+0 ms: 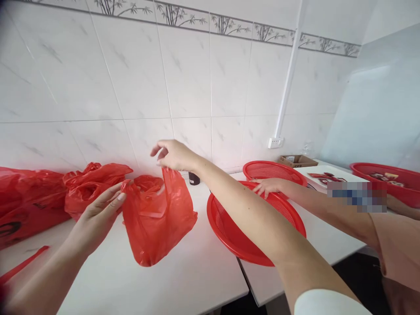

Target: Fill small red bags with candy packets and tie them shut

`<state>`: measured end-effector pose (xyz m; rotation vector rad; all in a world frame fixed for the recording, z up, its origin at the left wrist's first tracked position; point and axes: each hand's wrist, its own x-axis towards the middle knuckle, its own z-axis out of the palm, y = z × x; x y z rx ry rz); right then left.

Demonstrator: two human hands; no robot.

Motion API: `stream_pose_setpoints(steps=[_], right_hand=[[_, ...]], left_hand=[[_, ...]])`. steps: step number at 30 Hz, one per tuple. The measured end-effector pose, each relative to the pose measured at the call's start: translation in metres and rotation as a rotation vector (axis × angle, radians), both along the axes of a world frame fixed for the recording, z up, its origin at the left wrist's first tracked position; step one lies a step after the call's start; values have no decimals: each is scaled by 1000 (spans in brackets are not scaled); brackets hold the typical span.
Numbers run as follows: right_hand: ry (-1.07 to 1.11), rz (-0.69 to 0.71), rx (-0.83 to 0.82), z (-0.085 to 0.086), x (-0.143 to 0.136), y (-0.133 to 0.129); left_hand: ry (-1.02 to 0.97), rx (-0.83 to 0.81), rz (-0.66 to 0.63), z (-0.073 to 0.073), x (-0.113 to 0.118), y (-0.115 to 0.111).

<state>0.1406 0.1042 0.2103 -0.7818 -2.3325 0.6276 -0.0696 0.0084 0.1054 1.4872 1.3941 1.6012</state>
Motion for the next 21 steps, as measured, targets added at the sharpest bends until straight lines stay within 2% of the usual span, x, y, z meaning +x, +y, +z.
stream_pose_setpoints(steps=[3,6,8,10,12,15,19,21], right_hand=[[-126,21,58,-2,-4,-8],[-92,147,58,-7,-21,-17],[-37,298,25,-13,-37,-24],[55,385,14,-21,-51,-29],[192,337,40,-31,-57,-30],[327,130,58,-51,-53,-21],[102,79,-146,-82,-40,-4],[148,21,-144,-94,-36,-8]], left_hand=[[-76,-62,-221,2,1,4],[-46,-152,-412,6,8,7],[9,-230,-472,7,14,10],[40,-306,-448,6,19,14],[-2,-360,-389,4,20,17],[-145,-380,-378,2,15,20],[-257,-373,-401,-3,9,18],[-308,-373,-399,-8,11,17]])
